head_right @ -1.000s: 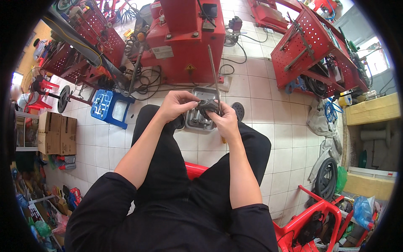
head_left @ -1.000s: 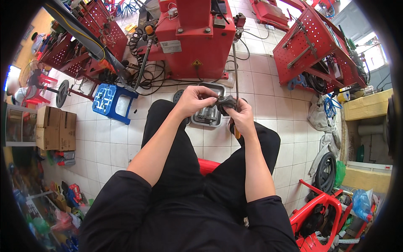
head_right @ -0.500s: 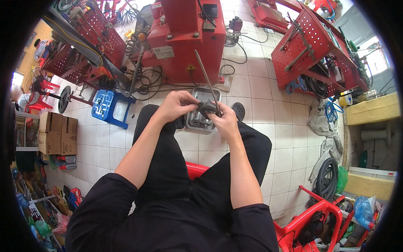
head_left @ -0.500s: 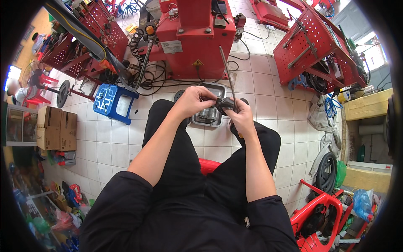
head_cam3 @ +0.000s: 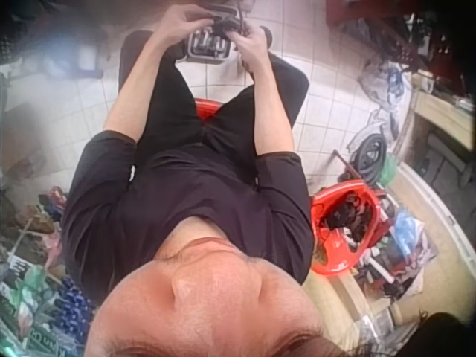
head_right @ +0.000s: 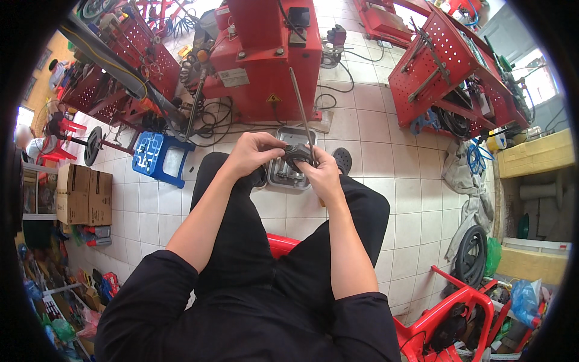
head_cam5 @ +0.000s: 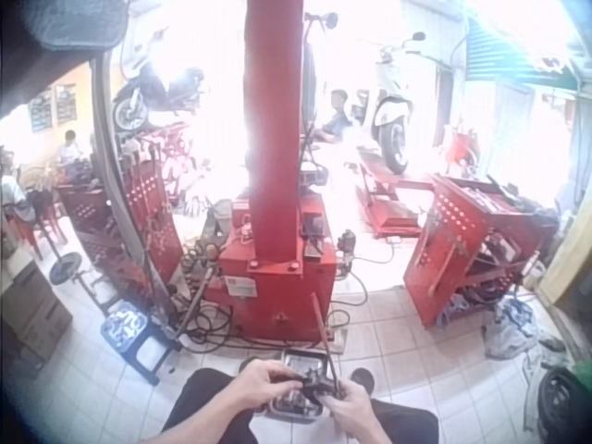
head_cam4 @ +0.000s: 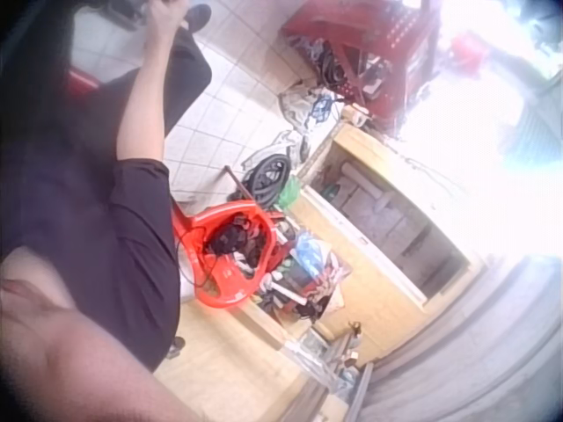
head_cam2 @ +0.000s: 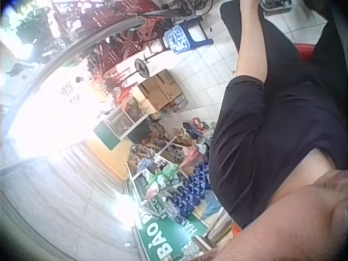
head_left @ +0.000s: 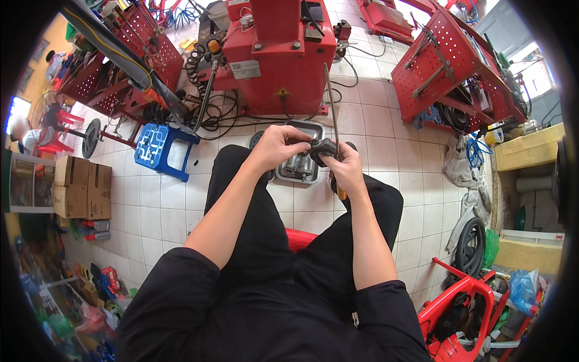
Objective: The person sits on a red stool in a workshop and uses a screwdriver to disassemble a mechanical component, likely a carburetor, held over a metal tray. They remove small parts and screws, placing them into the tray, and continue to manipulate the component with both hands.
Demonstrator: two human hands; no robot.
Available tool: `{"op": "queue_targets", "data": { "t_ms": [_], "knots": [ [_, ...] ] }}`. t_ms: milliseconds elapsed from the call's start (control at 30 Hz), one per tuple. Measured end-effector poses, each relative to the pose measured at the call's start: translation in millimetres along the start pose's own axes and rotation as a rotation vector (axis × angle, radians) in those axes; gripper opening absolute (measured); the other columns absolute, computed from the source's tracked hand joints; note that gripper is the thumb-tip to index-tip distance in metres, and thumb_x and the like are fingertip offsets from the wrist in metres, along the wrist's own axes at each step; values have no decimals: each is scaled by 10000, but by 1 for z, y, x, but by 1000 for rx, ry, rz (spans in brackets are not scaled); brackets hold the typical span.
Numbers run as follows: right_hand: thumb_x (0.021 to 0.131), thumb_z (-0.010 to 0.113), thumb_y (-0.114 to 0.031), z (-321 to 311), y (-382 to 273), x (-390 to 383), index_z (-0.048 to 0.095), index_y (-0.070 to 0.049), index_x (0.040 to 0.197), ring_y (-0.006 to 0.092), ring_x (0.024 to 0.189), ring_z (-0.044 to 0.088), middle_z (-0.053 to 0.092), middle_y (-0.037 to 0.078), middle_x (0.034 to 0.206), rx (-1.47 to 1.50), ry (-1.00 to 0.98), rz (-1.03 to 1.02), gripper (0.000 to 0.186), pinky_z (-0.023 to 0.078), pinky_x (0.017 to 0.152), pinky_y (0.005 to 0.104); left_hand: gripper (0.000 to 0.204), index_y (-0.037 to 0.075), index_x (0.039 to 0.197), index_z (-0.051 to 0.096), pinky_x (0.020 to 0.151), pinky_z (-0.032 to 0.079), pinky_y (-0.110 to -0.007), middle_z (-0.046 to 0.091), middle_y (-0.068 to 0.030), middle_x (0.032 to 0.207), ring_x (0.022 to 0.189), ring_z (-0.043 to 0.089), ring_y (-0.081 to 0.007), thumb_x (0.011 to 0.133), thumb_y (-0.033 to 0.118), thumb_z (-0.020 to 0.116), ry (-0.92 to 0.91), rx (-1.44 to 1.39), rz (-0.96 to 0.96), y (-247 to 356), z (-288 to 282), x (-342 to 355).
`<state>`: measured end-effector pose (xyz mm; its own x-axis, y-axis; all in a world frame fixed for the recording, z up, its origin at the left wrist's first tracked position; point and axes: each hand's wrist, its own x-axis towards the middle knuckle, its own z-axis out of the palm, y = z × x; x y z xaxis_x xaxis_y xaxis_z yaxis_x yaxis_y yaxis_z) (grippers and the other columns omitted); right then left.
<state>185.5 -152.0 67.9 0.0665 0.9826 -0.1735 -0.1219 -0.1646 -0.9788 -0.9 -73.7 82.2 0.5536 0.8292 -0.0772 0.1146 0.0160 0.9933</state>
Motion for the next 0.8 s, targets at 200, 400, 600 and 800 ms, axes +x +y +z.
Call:
{"op": "queue_targets", "data": {
  "t_ms": [200, 400, 600, 800],
  "knots": [
    [818, 636, -24, -2, 1, 1, 610, 0, 1069, 26, 615, 539, 642, 7, 835, 31, -5, -2, 254, 435, 518, 180, 207, -43, 999, 667, 732, 499, -240, 679, -77, 887, 816, 639, -119, 801, 19, 672, -5, -65, -10, 6, 0, -2],
    [816, 660, -42, 2, 1, 1, 599, -12, 1055, 43, 501, 510, 629, 14, 782, 120, 17, -12, 249, 404, 415, 189, 210, -31, 1007, 672, 629, 475, -194, 676, -51, 818, 716, 610, -61, 807, 32, 662, 32, -102, 27, 2, -1, -2],
    [817, 658, -33, 0, 1, 2, 595, -15, 1045, 44, 518, 516, 628, 16, 794, 145, 0, -17, 237, 420, 431, 186, 176, -30, 965, 673, 598, 447, -178, 646, -5, 796, 668, 555, -28, 805, 36, 640, 101, -121, 134, 24, -6, 1],
    [813, 655, -50, -1, 8, 2, 614, -16, 1064, 21, 511, 492, 616, -8, 758, 126, -42, -48, 257, 397, 420, 170, 155, -23, 919, 677, 692, 473, -244, 669, -54, 828, 769, 603, -97, 773, 26, 660, -48, 178, 158, 70, 0, 1]
  ]
}}
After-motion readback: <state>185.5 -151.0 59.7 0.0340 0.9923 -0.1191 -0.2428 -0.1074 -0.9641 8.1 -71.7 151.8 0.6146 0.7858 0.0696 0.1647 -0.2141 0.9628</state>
